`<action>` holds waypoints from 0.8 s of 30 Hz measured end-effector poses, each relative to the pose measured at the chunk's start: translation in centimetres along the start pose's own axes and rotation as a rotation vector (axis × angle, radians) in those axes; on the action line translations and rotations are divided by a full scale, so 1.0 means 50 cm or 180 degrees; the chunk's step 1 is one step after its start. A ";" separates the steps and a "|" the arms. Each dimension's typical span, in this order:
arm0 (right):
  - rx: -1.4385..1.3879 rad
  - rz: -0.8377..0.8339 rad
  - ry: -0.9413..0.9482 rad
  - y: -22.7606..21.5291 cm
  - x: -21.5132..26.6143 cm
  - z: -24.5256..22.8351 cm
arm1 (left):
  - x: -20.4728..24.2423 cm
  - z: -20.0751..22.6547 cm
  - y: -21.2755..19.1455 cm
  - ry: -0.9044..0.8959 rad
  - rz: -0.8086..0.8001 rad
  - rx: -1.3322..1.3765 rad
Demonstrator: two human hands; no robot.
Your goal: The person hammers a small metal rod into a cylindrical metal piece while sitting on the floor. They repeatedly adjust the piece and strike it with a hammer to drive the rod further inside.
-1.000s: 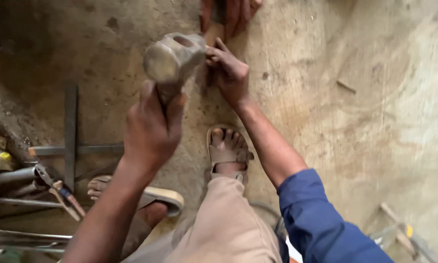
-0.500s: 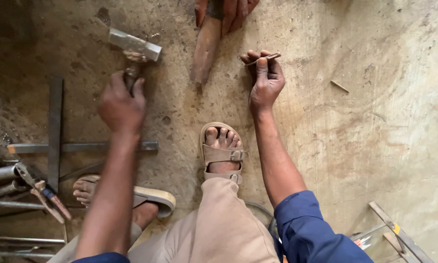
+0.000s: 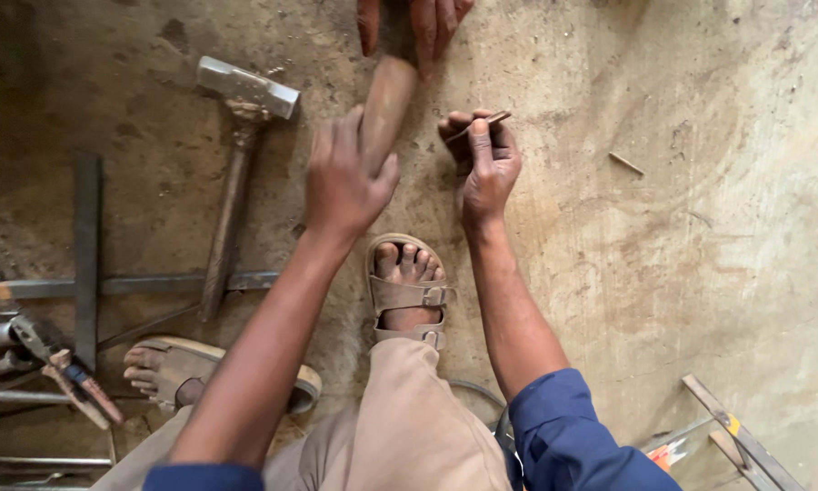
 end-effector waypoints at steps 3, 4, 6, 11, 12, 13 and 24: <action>-0.0463 -0.0543 0.0369 0.030 0.035 -0.006 | 0.045 0.061 -0.050 0.0330 0.0078 0.0246; -0.0517 -0.0702 0.0432 0.041 0.057 -0.017 | 0.060 0.086 -0.069 0.0468 0.0130 0.0337; -0.0708 -0.0855 0.0552 0.056 0.108 -0.052 | 0.079 0.131 -0.108 0.0648 0.0135 0.0660; -0.1389 -0.0687 0.0657 0.067 0.218 -0.150 | 0.071 0.218 -0.164 0.1220 -0.0005 0.0989; -0.1413 -0.0774 0.0528 0.069 0.228 -0.170 | 0.065 0.232 -0.168 0.1317 -0.0045 0.1073; -0.1336 -0.0830 0.0429 0.070 0.234 -0.184 | 0.061 0.246 -0.173 0.1397 -0.0082 0.1144; -0.1086 -0.0851 0.0281 0.033 0.247 -0.196 | 0.049 0.277 -0.177 0.1561 -0.0192 0.1198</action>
Point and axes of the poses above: each hand's wrist, its own x-axis away from the middle knuckle, its own y-axis out of the palm, z = x × y, the point moved 6 cm from there along -x, towards the middle knuckle, and after that the axes turned 4 degrees about y, right-handed, at the moved point
